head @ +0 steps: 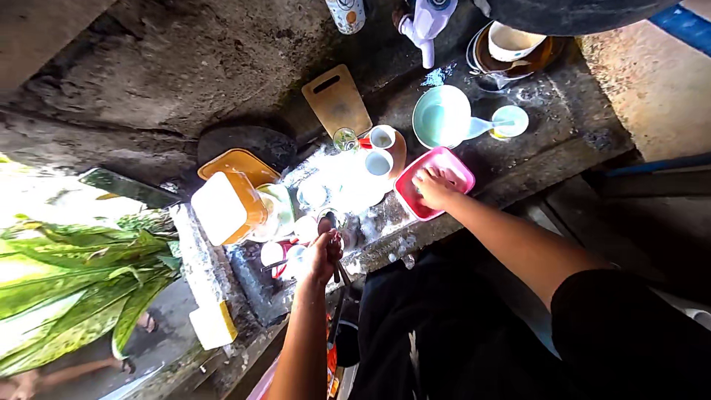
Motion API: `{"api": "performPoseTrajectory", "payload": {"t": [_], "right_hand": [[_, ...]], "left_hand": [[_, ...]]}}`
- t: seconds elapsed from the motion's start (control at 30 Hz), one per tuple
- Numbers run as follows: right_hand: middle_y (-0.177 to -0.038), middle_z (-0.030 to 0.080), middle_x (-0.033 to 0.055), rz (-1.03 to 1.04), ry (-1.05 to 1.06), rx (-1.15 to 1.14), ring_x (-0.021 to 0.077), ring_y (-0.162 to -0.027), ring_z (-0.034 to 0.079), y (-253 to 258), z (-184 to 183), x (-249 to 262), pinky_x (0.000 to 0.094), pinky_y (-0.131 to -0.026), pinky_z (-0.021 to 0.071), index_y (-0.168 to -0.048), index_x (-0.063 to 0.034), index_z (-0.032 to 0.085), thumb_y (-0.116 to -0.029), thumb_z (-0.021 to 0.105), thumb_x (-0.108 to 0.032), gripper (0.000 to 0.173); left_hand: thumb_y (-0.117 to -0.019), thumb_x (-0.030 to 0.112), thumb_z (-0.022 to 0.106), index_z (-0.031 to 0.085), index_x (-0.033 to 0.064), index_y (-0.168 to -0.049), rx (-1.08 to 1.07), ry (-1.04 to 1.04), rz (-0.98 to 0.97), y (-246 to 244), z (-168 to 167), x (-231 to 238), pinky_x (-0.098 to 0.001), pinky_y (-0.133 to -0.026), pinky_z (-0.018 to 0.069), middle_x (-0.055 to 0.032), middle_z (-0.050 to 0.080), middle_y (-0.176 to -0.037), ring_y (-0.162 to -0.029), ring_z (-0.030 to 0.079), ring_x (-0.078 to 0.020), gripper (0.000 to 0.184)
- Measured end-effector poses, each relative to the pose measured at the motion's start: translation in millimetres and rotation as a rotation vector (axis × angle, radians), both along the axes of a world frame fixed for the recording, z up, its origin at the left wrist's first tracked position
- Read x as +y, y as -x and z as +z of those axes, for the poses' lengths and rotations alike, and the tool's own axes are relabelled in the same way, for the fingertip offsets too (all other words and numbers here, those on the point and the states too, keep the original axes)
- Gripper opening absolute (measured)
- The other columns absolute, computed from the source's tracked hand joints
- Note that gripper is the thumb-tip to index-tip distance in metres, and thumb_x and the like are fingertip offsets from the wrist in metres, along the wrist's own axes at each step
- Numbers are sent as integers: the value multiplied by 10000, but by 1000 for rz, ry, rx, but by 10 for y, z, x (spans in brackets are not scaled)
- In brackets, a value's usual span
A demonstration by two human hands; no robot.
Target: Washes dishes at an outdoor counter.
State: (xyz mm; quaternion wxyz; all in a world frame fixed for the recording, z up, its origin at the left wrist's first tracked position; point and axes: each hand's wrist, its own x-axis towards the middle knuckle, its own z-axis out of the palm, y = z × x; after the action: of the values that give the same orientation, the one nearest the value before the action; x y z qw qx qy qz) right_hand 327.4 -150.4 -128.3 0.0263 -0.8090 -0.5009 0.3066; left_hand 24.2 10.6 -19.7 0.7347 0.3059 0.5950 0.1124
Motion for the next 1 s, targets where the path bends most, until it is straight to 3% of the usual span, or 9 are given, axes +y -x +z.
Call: {"api": "performPoseTrajectory", "payload": {"t": [0.1, 0.2, 0.27, 0.37, 0.5, 0.6, 0.8, 0.9, 1.0], "right_hand": [[-1298, 619, 179, 76, -99, 90, 423, -1317, 497, 123, -22, 89, 633, -1054, 449, -1233, -65, 685, -743, 831, -79, 511], [-1245, 648, 151, 213, -100, 73, 421, -1281, 525, 277, -61, 168, 691, -1082, 380, -1236, -100, 693, -718, 801, 3, 539], [-1228, 660, 169, 269, -50, 28, 435, -1248, 546, 322, -41, 206, 707, -1088, 351, -1277, -120, 692, -748, 787, -40, 543], [-1205, 672, 201, 279, -2, 23, 437, -1223, 566, 366, -33, 226, 663, -1109, 357, -1230, -76, 716, -884, 667, -29, 353], [-1173, 683, 227, 143, 72, 89, 414, -1147, 651, 446, 26, 311, 616, -979, 518, -1172, -4, 694, -962, 585, -23, 238], [-1183, 675, 303, -79, 260, 171, 491, -1159, 636, 488, 109, 426, 693, -948, 495, -1101, 60, 690, -965, 616, -71, 202], [-1278, 624, 339, -161, 402, 195, 479, -1258, 585, 481, 247, 599, 648, -1031, 458, -1125, 147, 650, -946, 644, -73, 283], [-1252, 639, 328, -194, 412, 189, 460, -1233, 607, 491, 278, 595, 640, -1017, 471, -1104, 145, 654, -922, 667, -89, 296], [-1250, 654, 304, -261, 382, 181, 445, -1230, 618, 478, 220, 553, 637, -1009, 484, -1119, 106, 668, -978, 596, -140, 293]], "left_hand": [[-1068, 137, 453, 547, 61, -999, -29, 0, -46, -17, -5, -9, -216, -447, 430, -51, 577, -746, -504, 483, -89, 139], [-1069, 129, 462, 537, 53, -1040, -21, -18, -78, -65, 24, -11, -214, -448, 436, -49, 579, -755, -499, 482, -86, 110], [-1071, 121, 459, 527, 50, -1098, -4, -27, -104, -114, 88, -17, -213, -452, 435, -44, 566, -754, -502, 476, -84, 102], [-1066, 116, 472, 538, 43, -1160, 17, -41, -116, -113, 117, -45, -221, -465, 441, -42, 562, -730, -504, 482, -88, 136], [-1063, 123, 475, 542, 62, -1188, 10, -41, -129, -28, 108, -69, -207, -465, 411, -32, 565, -748, -506, 463, -74, 154], [-1063, 113, 469, 530, 77, -1255, -1, -44, -147, 38, 159, -88, -202, -474, 415, -25, 571, -778, -515, 463, -67, 205], [-1064, 122, 483, 534, 85, -1276, -16, -70, -106, 144, 248, -84, -190, -466, 398, -20, 568, -786, -508, 449, -53, 221], [-1061, 123, 490, 530, 82, -1251, -10, -71, -92, 201, 278, -87, -190, -466, 401, -14, 558, -763, -501, 447, -54, 198], [-1061, 124, 486, 540, 77, -1206, -20, -68, -71, 186, 267, -111, -194, -454, 402, -26, 569, -771, -492, 446, -60, 162]]}}
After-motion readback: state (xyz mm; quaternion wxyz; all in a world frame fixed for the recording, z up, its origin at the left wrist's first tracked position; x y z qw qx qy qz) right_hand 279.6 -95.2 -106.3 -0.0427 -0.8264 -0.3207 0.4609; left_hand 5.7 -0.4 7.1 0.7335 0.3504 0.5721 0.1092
